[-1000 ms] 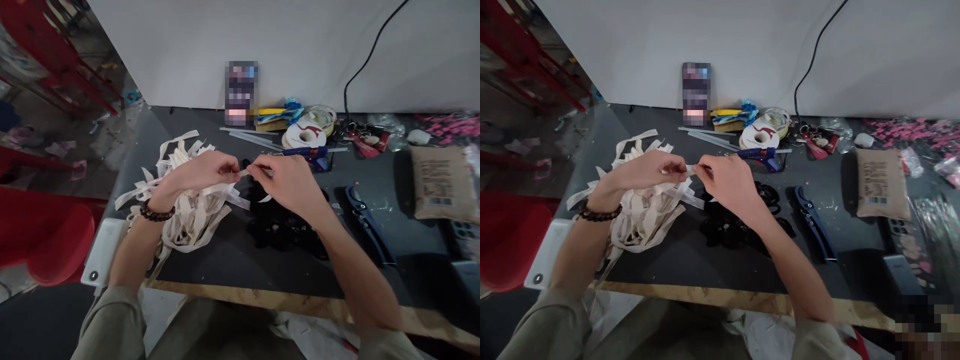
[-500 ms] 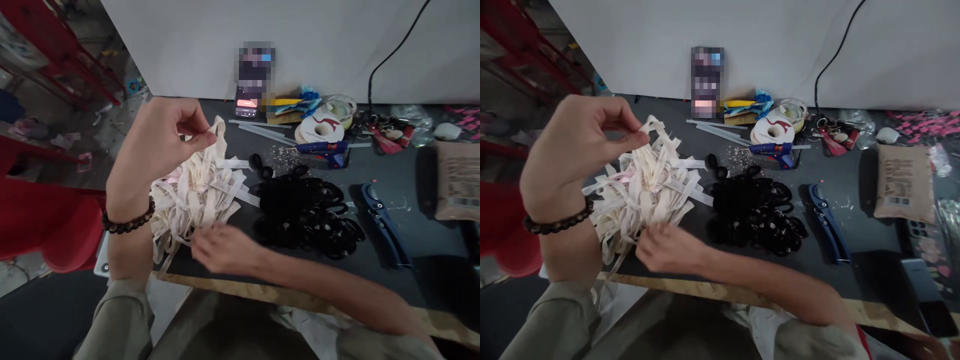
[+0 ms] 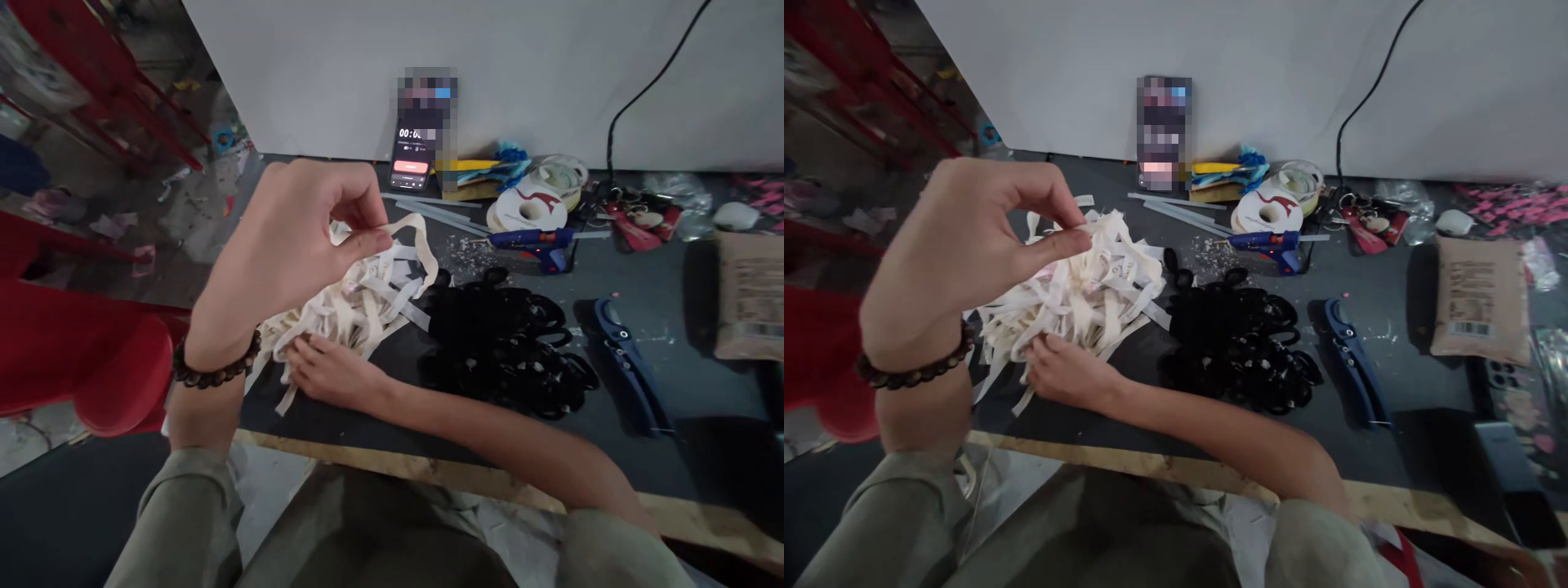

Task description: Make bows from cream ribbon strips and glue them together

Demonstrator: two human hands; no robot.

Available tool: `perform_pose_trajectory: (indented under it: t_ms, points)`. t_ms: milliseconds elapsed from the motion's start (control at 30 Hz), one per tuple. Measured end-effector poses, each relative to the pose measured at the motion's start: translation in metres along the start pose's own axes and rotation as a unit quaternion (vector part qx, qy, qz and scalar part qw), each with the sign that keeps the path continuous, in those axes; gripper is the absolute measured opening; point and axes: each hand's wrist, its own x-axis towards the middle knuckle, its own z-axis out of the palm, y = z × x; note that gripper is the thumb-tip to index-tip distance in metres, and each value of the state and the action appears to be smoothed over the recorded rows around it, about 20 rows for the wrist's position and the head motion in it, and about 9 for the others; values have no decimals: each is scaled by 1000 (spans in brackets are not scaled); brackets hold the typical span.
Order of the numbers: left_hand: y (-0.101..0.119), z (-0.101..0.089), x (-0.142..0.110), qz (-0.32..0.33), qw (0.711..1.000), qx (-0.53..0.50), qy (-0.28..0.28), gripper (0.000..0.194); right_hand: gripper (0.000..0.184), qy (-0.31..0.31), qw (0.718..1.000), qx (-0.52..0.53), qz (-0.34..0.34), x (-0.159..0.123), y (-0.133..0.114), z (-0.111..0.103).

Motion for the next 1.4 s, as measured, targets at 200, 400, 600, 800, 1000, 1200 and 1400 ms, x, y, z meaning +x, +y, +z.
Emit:
perform_pose_trajectory:
  t_ms: [200,400,600,800,1000,1200,1400]
  points:
    - [-19,10,0,7,999,-37,7,15,34,51,994,13,100,-25,16,-1]
    - [-1,-9,-4,5,999,3,52,15,41,-3,997,68,20,10,3,-17]
    - [9,9,2,6,1000,24,-1,16,50,-70,976,205,-19,50,25,4]
    - [-9,33,8,103,992,-11,-67,19,30,-28,988,153,15,12,30,3]
    - [-24,31,10,73,995,14,-64,23,61,-83,969,205,106,-68,56,-68]
    - [-23,50,21,28,995,46,-87,13,23,-19,901,271,338,-110,87,-125]
    - [-14,56,17,63,993,4,-97,19,26,89,837,312,440,-105,103,-101]
